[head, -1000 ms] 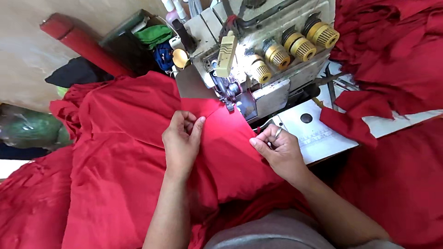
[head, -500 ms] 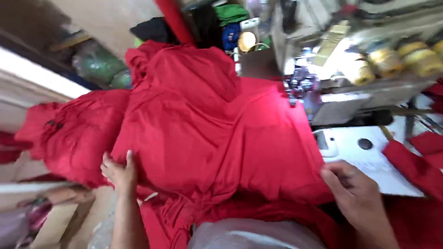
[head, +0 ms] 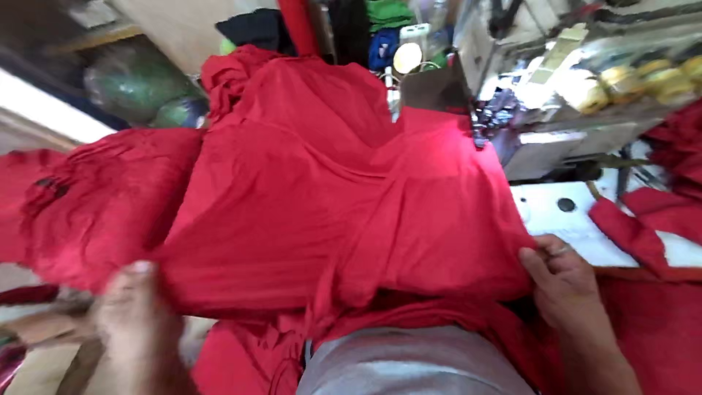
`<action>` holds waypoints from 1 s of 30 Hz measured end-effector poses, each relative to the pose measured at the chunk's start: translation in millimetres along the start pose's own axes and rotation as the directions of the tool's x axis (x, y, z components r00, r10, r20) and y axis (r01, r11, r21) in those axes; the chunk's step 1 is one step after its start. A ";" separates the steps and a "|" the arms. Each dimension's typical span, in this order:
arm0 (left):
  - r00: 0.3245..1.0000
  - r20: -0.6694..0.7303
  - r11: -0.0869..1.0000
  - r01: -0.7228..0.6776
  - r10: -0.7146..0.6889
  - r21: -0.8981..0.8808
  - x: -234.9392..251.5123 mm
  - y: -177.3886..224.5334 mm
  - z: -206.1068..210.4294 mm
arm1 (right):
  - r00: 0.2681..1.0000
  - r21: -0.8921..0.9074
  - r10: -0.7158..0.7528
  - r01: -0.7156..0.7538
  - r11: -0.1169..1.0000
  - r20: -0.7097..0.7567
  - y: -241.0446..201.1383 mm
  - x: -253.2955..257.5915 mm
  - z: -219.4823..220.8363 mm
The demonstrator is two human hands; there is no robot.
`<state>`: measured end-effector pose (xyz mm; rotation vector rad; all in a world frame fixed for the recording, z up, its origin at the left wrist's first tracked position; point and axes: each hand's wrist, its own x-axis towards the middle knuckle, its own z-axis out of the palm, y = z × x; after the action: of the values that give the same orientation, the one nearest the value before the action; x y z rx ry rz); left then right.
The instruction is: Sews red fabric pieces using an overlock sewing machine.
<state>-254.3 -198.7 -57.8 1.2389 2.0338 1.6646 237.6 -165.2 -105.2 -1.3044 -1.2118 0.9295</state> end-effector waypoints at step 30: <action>0.838 0.489 0.756 -0.480 0.243 0.446 90.8 65.2 181.8 | 0.953 0.123 0.012 -0.052 0.991 0.303 19.3 -1.3 26.6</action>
<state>-163.0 -7.9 -30.0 2.0999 2.1512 0.7961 214.1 -159.6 -127.5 -1.1077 -1.3411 1.2448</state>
